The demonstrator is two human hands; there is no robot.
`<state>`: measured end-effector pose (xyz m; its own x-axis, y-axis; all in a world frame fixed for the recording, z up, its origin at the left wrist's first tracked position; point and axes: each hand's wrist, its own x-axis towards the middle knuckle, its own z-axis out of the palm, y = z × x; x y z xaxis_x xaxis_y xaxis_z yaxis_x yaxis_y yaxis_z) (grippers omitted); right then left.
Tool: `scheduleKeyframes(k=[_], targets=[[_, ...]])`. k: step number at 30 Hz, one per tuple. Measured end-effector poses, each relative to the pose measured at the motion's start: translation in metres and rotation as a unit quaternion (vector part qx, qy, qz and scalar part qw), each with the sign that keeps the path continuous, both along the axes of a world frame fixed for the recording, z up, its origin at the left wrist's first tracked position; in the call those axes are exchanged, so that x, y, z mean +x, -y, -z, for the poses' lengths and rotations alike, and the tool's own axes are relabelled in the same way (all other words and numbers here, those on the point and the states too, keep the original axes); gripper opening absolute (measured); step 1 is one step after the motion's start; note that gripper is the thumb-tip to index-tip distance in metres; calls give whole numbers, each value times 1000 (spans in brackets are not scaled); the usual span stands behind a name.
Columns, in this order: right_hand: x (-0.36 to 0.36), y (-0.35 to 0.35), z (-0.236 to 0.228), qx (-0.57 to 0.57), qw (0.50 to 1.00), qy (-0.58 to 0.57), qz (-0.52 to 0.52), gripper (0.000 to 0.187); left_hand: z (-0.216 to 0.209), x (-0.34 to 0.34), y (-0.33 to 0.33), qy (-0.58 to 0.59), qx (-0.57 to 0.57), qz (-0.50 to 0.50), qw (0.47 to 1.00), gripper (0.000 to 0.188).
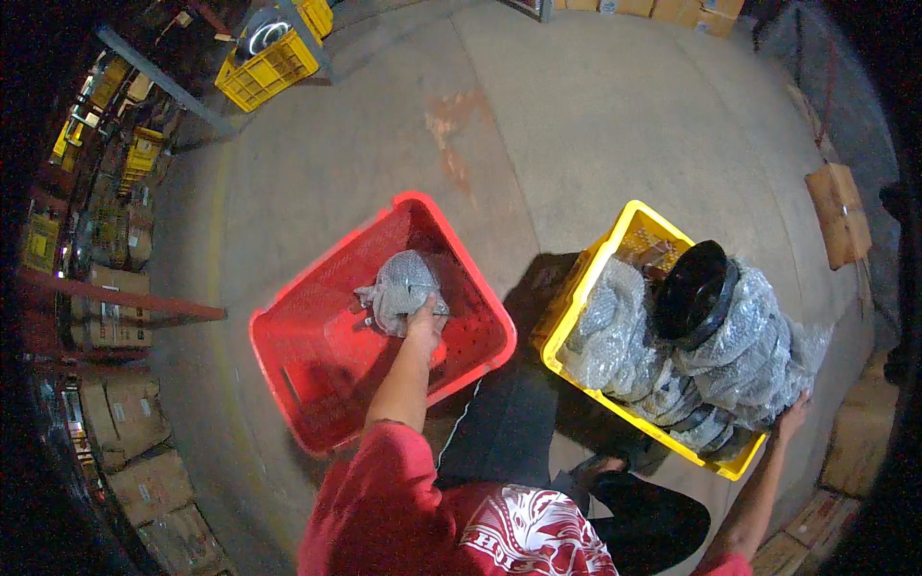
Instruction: The person kneels on the floor and transfers bubble-wrapped kitchenware, including pans and ladles, from a red crate into a yellow crate. The person arranges the items inside the yellow crate as they are moved.
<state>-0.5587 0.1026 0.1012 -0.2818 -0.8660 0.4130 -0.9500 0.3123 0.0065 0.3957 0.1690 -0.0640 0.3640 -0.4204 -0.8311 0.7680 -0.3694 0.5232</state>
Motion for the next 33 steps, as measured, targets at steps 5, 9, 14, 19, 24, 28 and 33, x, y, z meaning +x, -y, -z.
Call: scheduleKeyframes(k=[5,9,14,19,24,28,33], targets=[[32,3,-11,-56,982,173,61,56,-8,28,-27,397,41,111,910,37],[52,5,-20,-88,978,182,45,61,-72,35,-83,648,197,381,629,49],[68,3,-26,-127,963,231,57,61,-116,42,-120,490,-75,124,860,46],[54,3,-16,-83,977,193,42,63,-92,49,-112,633,110,334,690,39],[23,1,-5,-8,998,29,57,62,-119,46,-120,539,-6,152,828,41],[23,-3,-4,-54,992,116,2,60,-189,70,-114,450,-42,122,884,45],[51,-5,-8,-46,998,-4,-34,64,-319,74,-86,578,72,158,797,53]])
